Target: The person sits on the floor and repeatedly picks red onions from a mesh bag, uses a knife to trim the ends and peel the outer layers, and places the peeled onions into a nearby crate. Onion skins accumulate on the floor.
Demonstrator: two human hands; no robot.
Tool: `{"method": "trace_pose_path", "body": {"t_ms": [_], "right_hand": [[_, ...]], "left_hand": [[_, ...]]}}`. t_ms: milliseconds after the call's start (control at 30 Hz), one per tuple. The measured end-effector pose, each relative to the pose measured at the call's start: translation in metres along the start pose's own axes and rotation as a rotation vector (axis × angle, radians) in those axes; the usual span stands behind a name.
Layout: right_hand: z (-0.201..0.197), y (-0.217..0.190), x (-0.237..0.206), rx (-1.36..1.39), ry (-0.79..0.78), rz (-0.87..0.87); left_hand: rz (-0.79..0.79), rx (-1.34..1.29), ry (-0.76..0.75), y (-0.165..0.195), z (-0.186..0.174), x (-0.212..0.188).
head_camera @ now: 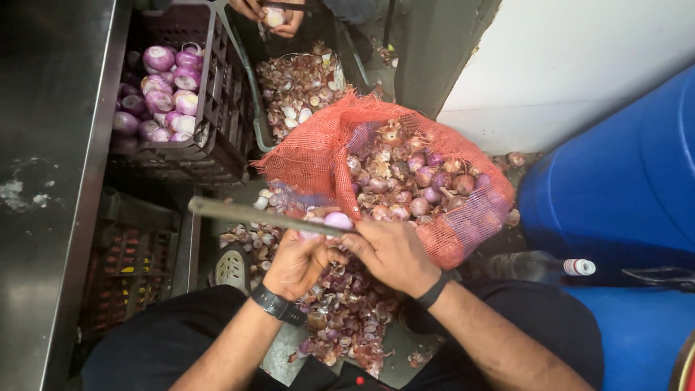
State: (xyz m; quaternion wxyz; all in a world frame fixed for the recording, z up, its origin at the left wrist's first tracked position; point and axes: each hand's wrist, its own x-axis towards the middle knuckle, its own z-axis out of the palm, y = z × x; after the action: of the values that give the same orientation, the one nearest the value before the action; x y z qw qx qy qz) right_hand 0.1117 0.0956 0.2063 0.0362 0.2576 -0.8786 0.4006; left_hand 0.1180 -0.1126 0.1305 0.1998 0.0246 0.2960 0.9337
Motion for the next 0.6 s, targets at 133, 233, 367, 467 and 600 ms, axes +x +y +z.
{"method": "trace_pose_path", "body": {"t_ms": [133, 233, 367, 467, 600], "right_hand": [[0.007, -0.009, -0.006, -0.044, -0.157, -0.066], [0.01, -0.015, -0.009, -0.013, -0.267, -0.132], [0.012, -0.021, -0.01, -0.033, -0.33, -0.154], [0.015, -0.019, -0.006, 0.001, -0.048, -0.069], [0.011, -0.002, 0.004, 0.083, 0.011, 0.227]], "left_hand": [[0.004, -0.102, 0.051, 0.005, -0.002, 0.003], [-0.075, -0.109, 0.145, 0.012, -0.007, 0.006], [0.023, -0.035, 0.271, 0.018, -0.006, 0.009], [-0.018, -0.058, 0.37, 0.017, 0.002, 0.006], [-0.009, 0.002, 0.18, 0.007, 0.012, 0.005]]}}
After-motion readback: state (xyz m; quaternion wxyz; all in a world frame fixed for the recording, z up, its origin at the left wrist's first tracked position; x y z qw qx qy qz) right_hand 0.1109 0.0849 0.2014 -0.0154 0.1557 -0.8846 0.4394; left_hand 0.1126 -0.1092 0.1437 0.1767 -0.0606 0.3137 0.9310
